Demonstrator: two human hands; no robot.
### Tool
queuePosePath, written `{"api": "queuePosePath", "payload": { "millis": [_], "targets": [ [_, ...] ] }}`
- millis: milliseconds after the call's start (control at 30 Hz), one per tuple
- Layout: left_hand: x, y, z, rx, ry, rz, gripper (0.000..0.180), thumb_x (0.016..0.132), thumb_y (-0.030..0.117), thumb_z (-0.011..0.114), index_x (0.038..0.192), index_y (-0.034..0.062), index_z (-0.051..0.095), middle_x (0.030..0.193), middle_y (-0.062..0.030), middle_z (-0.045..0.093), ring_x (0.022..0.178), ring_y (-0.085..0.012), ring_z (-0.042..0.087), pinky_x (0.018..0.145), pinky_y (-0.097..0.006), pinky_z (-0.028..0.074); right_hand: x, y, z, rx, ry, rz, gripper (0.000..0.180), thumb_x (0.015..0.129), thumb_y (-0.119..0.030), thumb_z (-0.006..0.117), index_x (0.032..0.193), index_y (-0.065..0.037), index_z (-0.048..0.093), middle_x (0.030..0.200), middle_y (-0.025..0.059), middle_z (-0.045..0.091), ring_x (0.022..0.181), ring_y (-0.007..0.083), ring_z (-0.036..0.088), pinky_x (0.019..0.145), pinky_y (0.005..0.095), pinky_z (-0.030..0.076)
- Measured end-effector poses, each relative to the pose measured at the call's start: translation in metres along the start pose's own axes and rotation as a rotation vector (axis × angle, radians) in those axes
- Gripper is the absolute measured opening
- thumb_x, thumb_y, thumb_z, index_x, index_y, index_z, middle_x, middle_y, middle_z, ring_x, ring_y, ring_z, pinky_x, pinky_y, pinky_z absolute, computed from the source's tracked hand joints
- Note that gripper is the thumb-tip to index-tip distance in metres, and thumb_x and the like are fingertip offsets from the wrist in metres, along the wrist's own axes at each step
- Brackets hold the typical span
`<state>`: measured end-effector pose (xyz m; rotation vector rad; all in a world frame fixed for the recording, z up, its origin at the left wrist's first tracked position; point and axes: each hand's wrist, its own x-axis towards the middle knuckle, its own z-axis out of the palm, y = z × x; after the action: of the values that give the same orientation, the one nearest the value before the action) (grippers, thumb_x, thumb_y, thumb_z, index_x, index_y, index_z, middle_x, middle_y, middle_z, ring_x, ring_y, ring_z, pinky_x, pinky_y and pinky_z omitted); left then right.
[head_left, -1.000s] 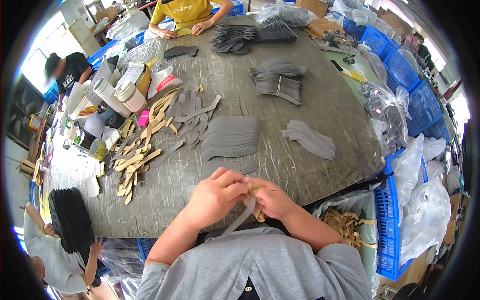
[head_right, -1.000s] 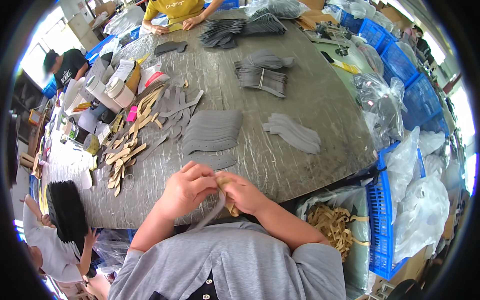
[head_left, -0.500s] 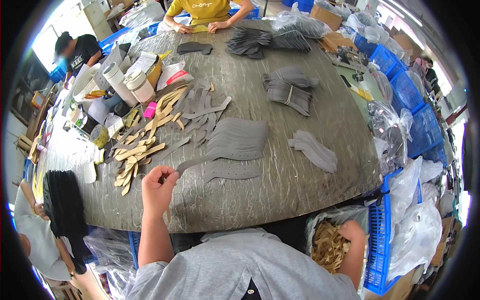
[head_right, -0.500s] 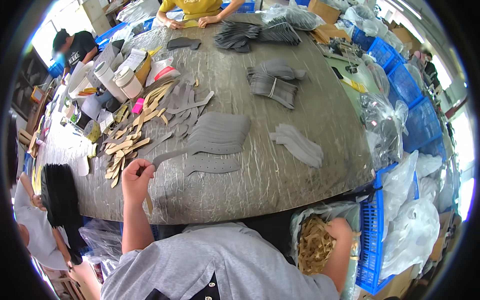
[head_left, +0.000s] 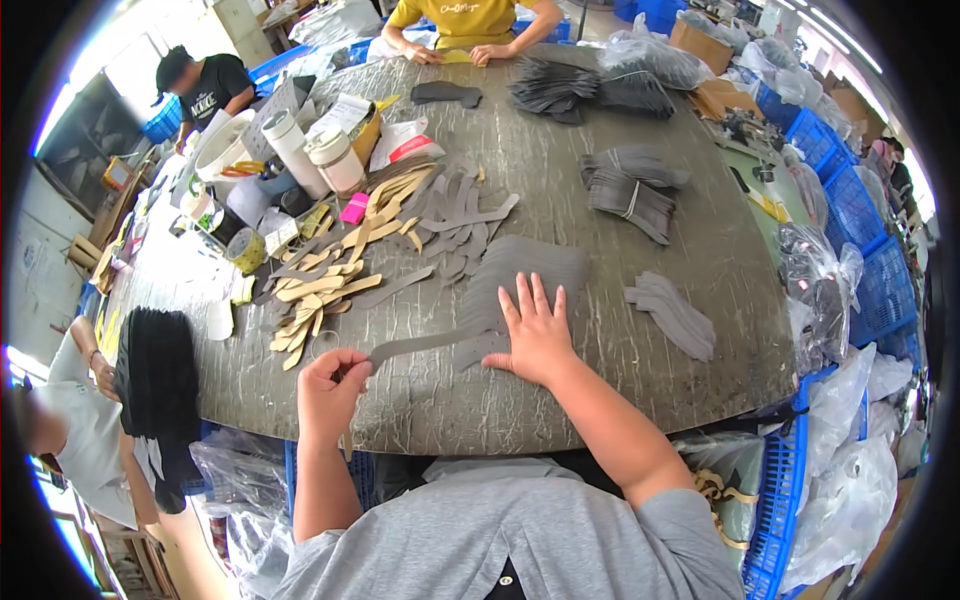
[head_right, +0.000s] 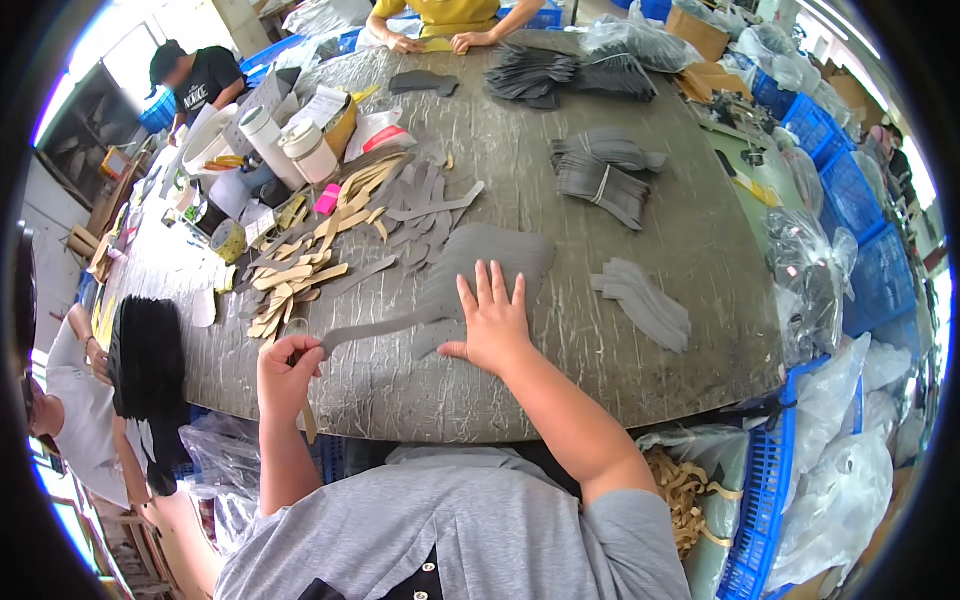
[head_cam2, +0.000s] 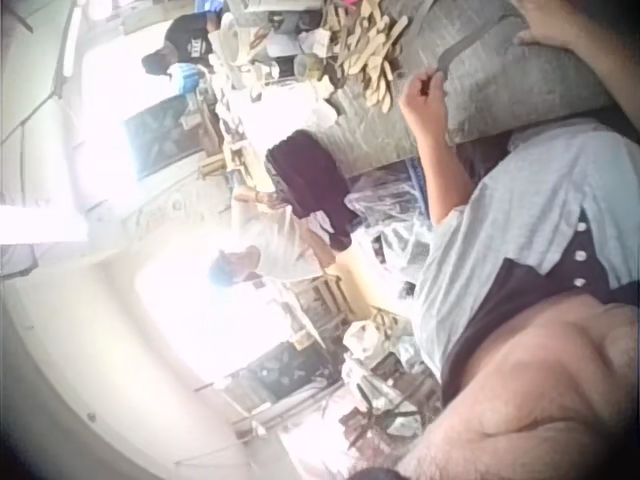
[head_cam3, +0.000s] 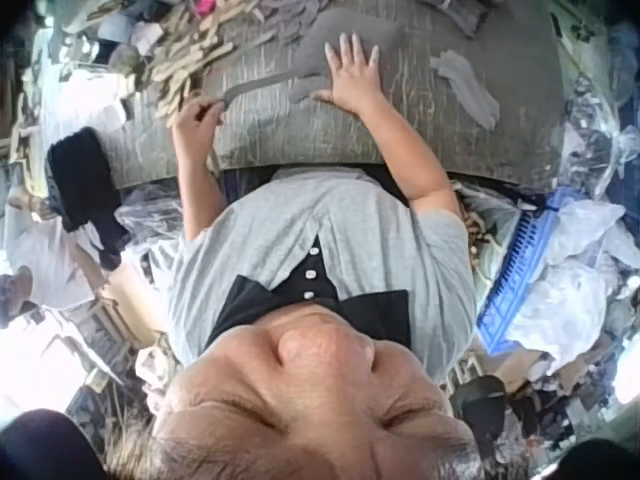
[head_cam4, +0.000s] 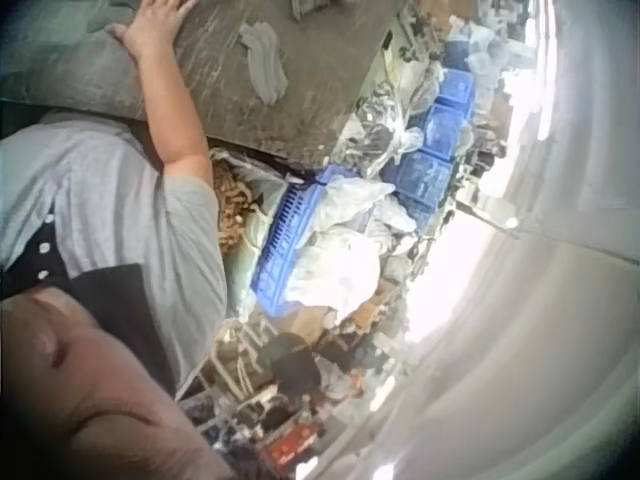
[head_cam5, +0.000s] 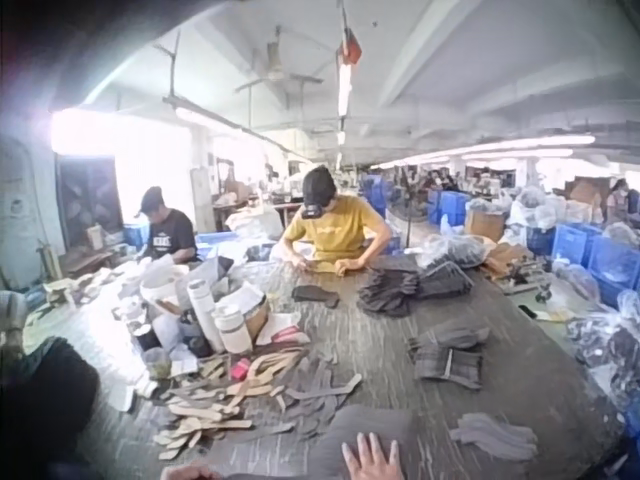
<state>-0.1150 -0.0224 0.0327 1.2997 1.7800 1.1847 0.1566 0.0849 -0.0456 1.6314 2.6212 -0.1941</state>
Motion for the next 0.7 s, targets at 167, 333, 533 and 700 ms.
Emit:
{"api": "queuePosePath", "payload": {
  "millis": [167, 333, 533, 700],
  "targets": [
    [-0.013, -0.023, 0.014, -0.092, -0.224, -0.157, 0.006, 0.083, 0.002, 0.068, 0.088, -0.0016, 0.068, 0.068, -0.0003, 0.062, 0.059, -0.0065, 0.056, 0.053, -0.022, 0.043, -0.051, 0.010, 0.013, 0.395, 0.271, -0.124, 0.078, 0.090, -0.039, 0.061, 0.151, -0.006, 0.025, 0.157, 0.0216, 0.019, 0.147, 0.0392, 0.010, 0.116, 0.0575, 0.011],
    [-0.009, -0.013, 0.048, -0.014, -0.422, -0.183, 0.007, 0.082, 0.005, 0.069, 0.086, -0.0010, 0.069, 0.066, 0.0005, 0.061, 0.057, -0.0060, 0.055, 0.052, -0.022, 0.042, -0.096, 0.037, 0.010, 1.346, 0.262, 0.071, 0.025, 0.092, -0.011, 0.062, 0.114, -0.002, 0.054, 0.105, 0.0077, 0.057, 0.085, 0.0158, 0.054, 0.075, 0.0296, 0.046],
    [0.004, -0.020, 0.077, 0.112, -0.512, -0.128, 0.010, 0.081, 0.009, 0.070, 0.085, -0.0004, 0.069, 0.065, -0.0010, 0.062, 0.057, -0.0076, 0.056, 0.053, -0.025, 0.044, -0.099, 0.040, 0.022, 1.488, 0.213, 0.289, 0.009, 0.088, -0.003, 0.067, 0.093, -0.002, 0.059, 0.078, -0.0015, 0.058, 0.068, 0.0051, 0.051, 0.062, 0.0207, 0.044],
    [0.008, -0.028, 0.087, 0.234, -0.515, -0.104, 0.012, 0.080, 0.010, 0.071, 0.086, -0.0004, 0.070, 0.066, -0.0047, 0.065, 0.058, -0.0099, 0.058, 0.055, -0.028, 0.047, -0.092, 0.034, 0.025, 1.298, 0.316, 0.328, 0.010, 0.085, 0.000, 0.068, 0.092, -0.001, 0.061, 0.073, -0.0006, 0.059, 0.066, 0.0053, 0.054, 0.060, 0.0221, 0.045]
  ]
}}
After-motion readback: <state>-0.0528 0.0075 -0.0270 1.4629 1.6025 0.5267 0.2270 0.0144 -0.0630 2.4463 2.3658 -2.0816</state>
